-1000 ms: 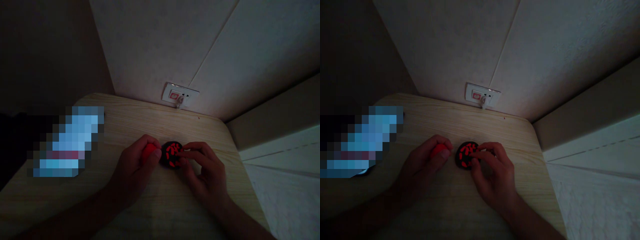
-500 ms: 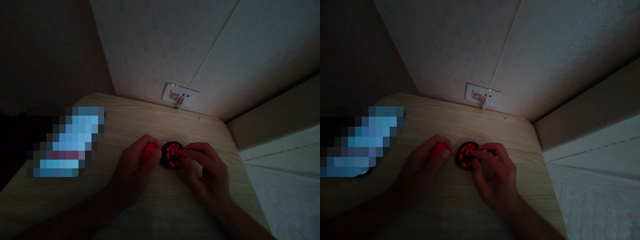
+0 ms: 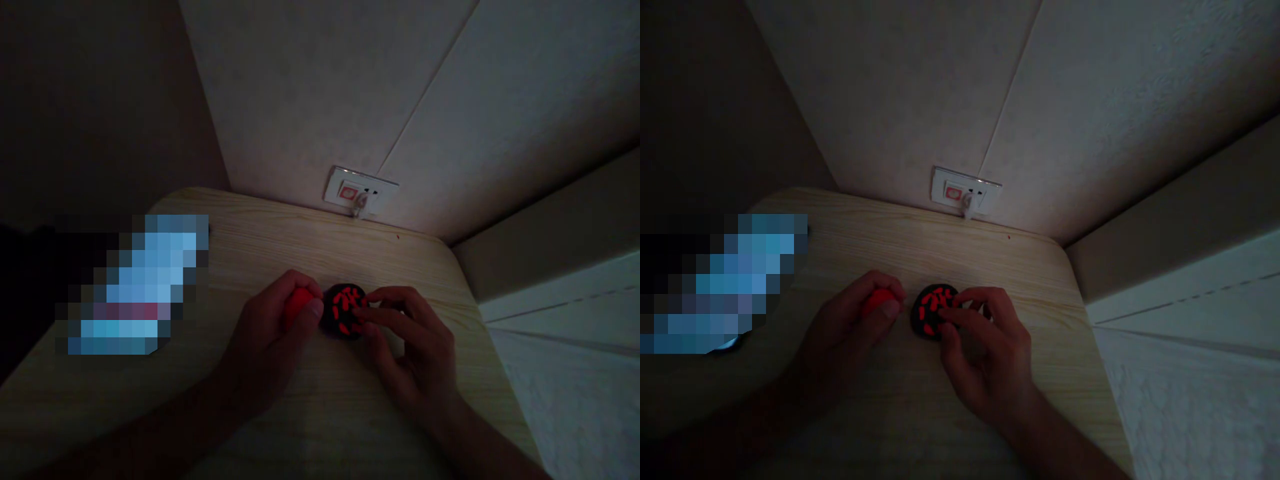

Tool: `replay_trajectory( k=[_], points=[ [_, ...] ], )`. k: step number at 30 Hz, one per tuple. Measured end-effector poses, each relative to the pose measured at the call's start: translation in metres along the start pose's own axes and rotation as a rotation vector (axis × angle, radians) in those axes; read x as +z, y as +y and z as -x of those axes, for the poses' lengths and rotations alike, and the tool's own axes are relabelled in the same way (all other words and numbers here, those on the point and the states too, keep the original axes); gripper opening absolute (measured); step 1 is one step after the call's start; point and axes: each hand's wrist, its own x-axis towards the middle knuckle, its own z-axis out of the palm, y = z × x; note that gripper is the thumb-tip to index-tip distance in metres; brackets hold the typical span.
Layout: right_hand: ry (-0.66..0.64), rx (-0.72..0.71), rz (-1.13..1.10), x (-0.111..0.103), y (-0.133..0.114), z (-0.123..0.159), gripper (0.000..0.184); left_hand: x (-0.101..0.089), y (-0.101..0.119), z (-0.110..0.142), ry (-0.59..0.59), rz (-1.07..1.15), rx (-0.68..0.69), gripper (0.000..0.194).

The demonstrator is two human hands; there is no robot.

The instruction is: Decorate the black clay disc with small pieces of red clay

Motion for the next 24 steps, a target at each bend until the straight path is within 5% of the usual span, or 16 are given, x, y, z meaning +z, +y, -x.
replay_trajectory(
  k=[24],
  points=[
    [0.008,0.006,0.003,-0.0002,-0.0006,-0.0004,0.022,0.0018,-0.0019,-0.0011,0.020,0.002,0.040,0.011]
  ],
)
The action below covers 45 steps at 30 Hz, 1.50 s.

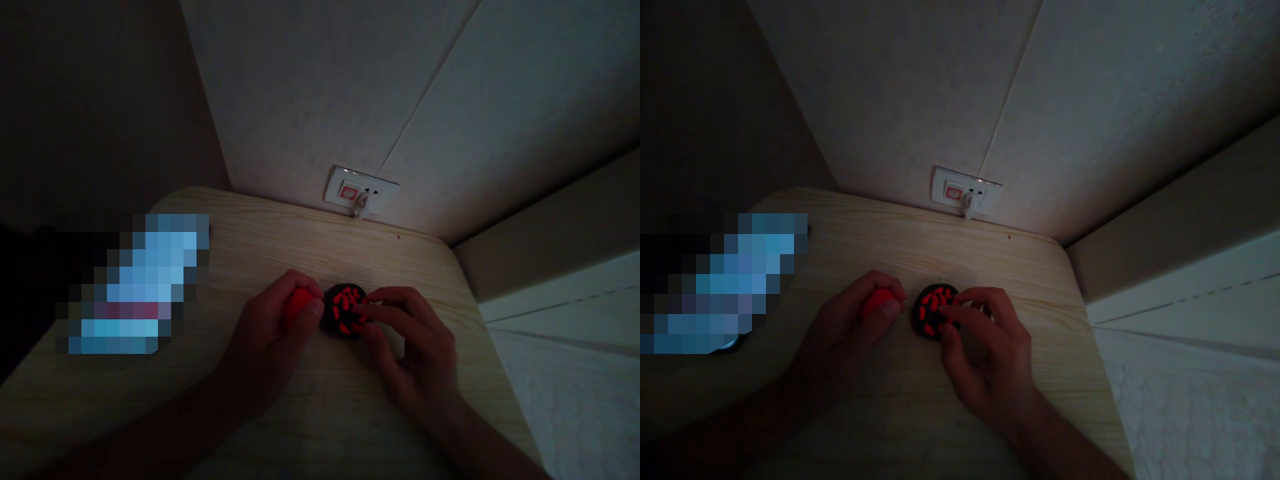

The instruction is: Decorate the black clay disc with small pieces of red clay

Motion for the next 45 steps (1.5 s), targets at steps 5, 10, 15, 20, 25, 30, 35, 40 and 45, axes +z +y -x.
replay_trajectory(
  k=[5,10,15,20,25,30,35,40,45],
  points=[
    [0.044,0.001,-0.057,-0.002,-0.002,0.002,0.026,-0.001,0.002,0.007,-0.040,-0.003,0.071,0.008],
    [0.041,-0.073,-0.216,0.001,-0.004,0.006,0.034,0.002,0.000,0.020,-0.174,-0.015,0.272,0.034],
    [-0.011,-0.167,-0.294,0.003,-0.006,0.007,0.043,0.008,-0.003,0.023,-0.128,-0.130,0.354,0.051],
    [0.021,-0.152,-0.290,0.004,-0.006,0.006,0.040,0.009,-0.002,0.021,-0.105,-0.175,0.413,0.043],
    [0.057,-0.116,-0.299,0.003,-0.009,0.004,0.034,0.007,-0.002,0.021,-0.097,-0.204,0.452,0.047],
    [0.050,-0.149,-0.293,0.002,-0.012,0.001,0.030,0.007,-0.005,0.020,-0.056,-0.208,0.520,0.051],
    [0.052,-0.173,-0.254,0.001,-0.013,0.000,0.029,0.006,-0.001,0.017,-0.024,-0.270,0.552,0.047],
    [0.046,-0.163,-0.207,0.001,-0.016,0.001,0.030,0.006,0.001,0.015,-0.025,-0.266,0.557,0.049],
    [0.069,-0.165,-0.220,0.001,-0.017,0.003,0.034,0.004,-0.001,0.016,-0.076,-0.191,0.490,0.043]
  ],
)
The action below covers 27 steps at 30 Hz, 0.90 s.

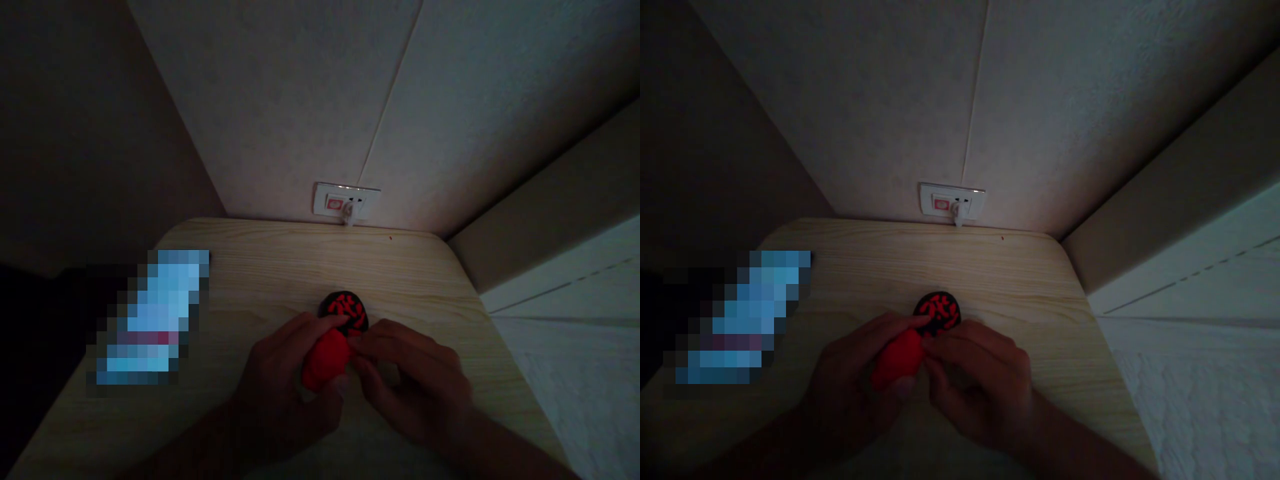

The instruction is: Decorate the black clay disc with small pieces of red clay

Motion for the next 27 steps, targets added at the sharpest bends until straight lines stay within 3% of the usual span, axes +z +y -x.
replay_trajectory(
  k=[8,17,27],
  points=[
    [-0.117,-0.124,0.106,-0.0072,-0.0018,-0.0035,0.028,-0.0008,-0.0039,0.0037,-0.002,0.090,-0.050,0.035],
    [-0.053,-0.150,0.127,-0.0008,-0.0018,-0.0012,0.027,0.0002,-0.0041,0.0027,-0.014,0.126,-0.051,0.034],
    [-0.079,-0.138,0.109,-0.0026,0.0028,0.0033,0.026,-0.0023,-0.0066,0.0021,-0.031,0.092,-0.055,0.032]
  ],
)
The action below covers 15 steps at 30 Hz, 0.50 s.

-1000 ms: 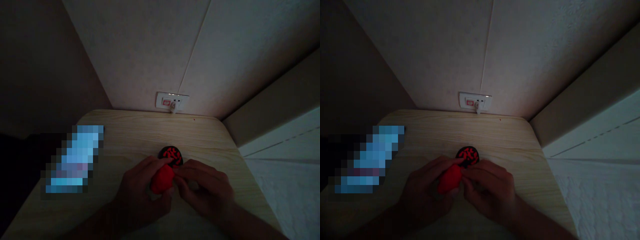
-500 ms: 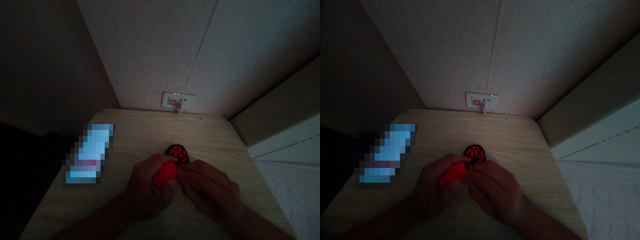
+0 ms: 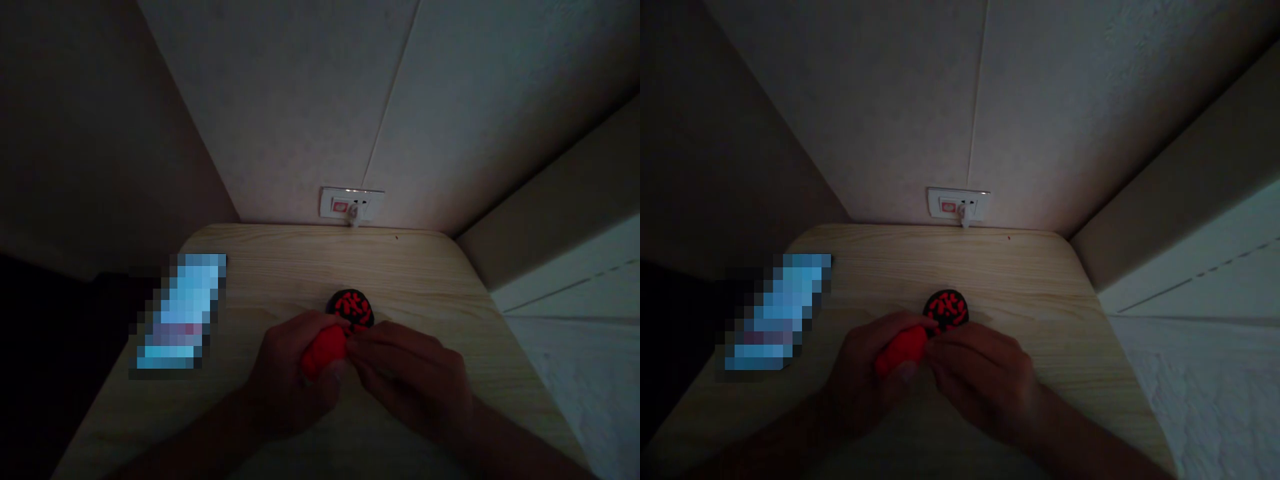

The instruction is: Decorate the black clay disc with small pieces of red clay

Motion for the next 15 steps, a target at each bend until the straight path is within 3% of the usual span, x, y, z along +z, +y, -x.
replay_trajectory(
  k=[8,15],
  points=[
    [0.102,0.059,0.016,0.0013,-0.0062,-0.0066,0.021,-0.0017,-0.0012,0.0037,-0.024,0.004,-0.014,0.033],
    [0.156,0.131,-0.029,-0.0024,0.0010,-0.0077,0.022,-0.0083,0.0014,-0.0009,-0.010,-0.009,-0.117,0.027]
  ],
)
